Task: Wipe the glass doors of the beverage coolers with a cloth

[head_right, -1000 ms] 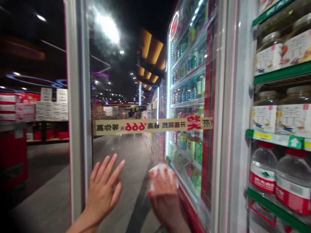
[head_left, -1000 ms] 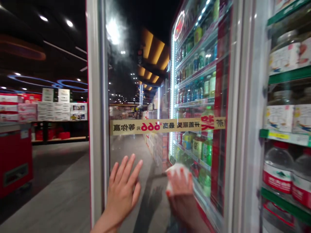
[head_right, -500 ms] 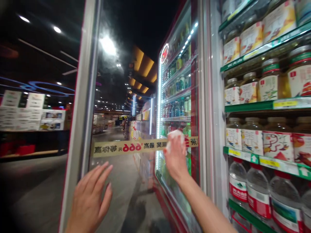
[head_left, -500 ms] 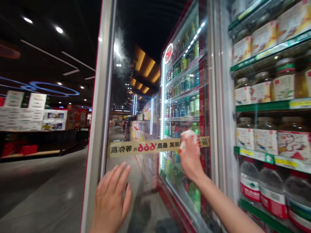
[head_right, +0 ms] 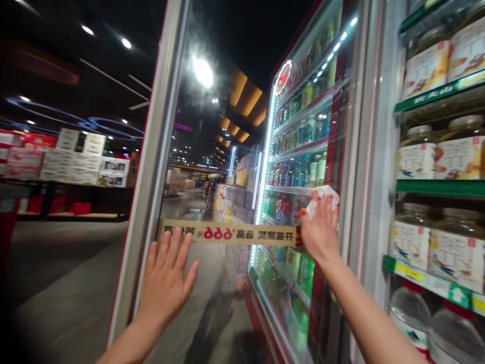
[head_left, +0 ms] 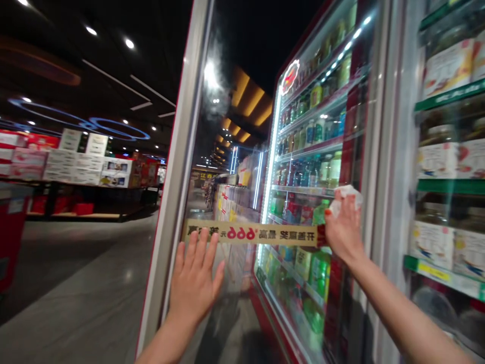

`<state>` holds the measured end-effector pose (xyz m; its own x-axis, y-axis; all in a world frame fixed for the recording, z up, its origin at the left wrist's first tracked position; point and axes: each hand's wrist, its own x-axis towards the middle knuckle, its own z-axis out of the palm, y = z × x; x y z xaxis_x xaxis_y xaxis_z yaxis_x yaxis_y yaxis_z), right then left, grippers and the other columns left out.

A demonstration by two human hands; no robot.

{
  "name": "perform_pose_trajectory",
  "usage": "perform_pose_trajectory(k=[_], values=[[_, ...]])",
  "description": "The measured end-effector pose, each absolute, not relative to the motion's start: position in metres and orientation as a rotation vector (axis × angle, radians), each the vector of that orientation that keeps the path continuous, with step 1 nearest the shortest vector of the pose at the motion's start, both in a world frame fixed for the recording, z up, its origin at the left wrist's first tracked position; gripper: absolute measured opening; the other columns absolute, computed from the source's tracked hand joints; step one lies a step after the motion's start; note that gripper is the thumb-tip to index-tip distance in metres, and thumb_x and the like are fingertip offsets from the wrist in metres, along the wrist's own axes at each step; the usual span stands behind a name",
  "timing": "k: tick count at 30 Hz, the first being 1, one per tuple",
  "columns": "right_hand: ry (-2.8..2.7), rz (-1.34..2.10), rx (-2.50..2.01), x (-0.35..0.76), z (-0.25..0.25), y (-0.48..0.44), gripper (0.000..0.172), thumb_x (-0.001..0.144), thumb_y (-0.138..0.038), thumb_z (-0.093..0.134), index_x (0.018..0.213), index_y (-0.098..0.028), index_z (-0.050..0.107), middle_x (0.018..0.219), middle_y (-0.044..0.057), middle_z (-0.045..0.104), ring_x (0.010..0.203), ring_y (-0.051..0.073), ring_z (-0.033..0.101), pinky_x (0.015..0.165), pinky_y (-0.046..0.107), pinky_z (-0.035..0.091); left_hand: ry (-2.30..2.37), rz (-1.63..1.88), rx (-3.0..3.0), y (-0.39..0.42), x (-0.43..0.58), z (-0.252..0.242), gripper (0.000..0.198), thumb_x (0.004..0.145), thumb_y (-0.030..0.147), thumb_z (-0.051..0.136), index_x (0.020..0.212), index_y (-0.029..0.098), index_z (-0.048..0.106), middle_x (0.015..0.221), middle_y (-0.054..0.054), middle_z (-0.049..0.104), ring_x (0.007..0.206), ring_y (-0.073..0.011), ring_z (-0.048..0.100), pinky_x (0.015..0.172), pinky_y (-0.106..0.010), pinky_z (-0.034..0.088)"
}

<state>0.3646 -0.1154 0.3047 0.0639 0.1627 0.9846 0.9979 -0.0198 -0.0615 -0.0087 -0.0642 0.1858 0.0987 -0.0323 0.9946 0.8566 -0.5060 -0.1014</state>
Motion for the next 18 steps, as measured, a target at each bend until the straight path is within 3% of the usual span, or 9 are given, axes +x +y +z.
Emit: perform_pose_trajectory(k=[2,3,6,8,10,14,18], values=[[-1.232,-1.110,-1.397,0.368,0.310,-0.115,0.074,0.115,-0.051,0.019,0.173,-0.006,0.015,0.178,0.027,0.023,0.170,0.037,0.010,0.134,0.066,0.020,-0.841,-1.548,-1.666,-0.062,-0.007,0.182,0.079,0.105,0.045,0.059,0.174,0.028,0.025,0.180,-0.005,0.027,0.172,-0.0211,0.014,0.142,-0.044,0.005],[-1.290,-1.153,-1.385,0.358,0.303,-0.115,0.073,0.115,-0.051,0.021,0.174,-0.010,0.013,0.180,0.023,0.024,0.170,0.036,0.008,0.135,0.067,0.018,-0.847,-1.564,-1.682,-0.061,-0.005,0.182,0.079,0.105,0.046,0.059,0.174,0.031,0.024,0.181,-0.004,0.026,0.172,-0.0217,0.015,0.142,-0.045,0.006],[-1.814,-1.383,-1.166,0.324,0.264,-0.116,0.070,0.113,-0.056,0.032,0.175,-0.029,0.015,0.180,0.001,0.032,0.171,0.028,0.008,0.140,0.060,0.008,-0.854,-1.590,-1.709,-0.060,-0.002,0.181,0.078,0.105,0.048,0.059,0.173,0.036,0.024,0.181,-0.001,0.025,0.171,-0.0252,0.019,0.142,-0.049,0.008],[-2.084,-1.488,-0.983,0.322,0.246,-0.119,0.070,0.111,-0.058,0.037,0.174,-0.036,0.017,0.178,-0.008,0.036,0.171,0.022,0.010,0.141,0.053,0.003,-0.861,-1.610,-1.697,-0.061,0.000,0.181,0.076,0.105,0.046,0.057,0.173,0.037,0.025,0.182,-0.001,0.026,0.171,-0.0282,0.021,0.142,-0.053,0.010],[-1.970,-1.465,-1.019,0.346,0.250,-0.122,0.069,0.112,-0.053,0.038,0.175,-0.036,0.015,0.177,-0.006,0.037,0.171,0.023,0.012,0.141,0.055,0.007,-0.875,-1.608,-1.673,-0.063,0.001,0.182,0.076,0.104,0.043,0.056,0.173,0.037,0.025,0.181,0.000,0.026,0.170,-0.0308,0.023,0.141,-0.057,0.013],[-1.374,-1.177,-1.228,0.413,0.295,-0.119,0.069,0.114,-0.048,0.029,0.176,-0.024,0.011,0.181,0.013,0.026,0.170,0.032,0.014,0.136,0.067,0.023,-0.896,-1.558,-1.647,-0.066,0.001,0.184,0.079,0.102,0.039,0.059,0.173,0.041,0.024,0.181,0.002,0.027,0.169,-0.0316,0.026,0.141,-0.059,0.016],[-1.357,-1.215,-1.142,0.423,0.306,-0.116,0.074,0.113,-0.056,0.034,0.176,-0.024,0.012,0.179,0.014,0.031,0.170,0.033,0.016,0.136,0.070,0.018,-0.901,-1.430,-1.594,-0.067,-0.005,0.183,0.080,0.101,0.031,0.058,0.174,0.035,0.024,0.182,-0.001,0.026,0.170,-0.0275,0.024,0.142,-0.051,0.015]])
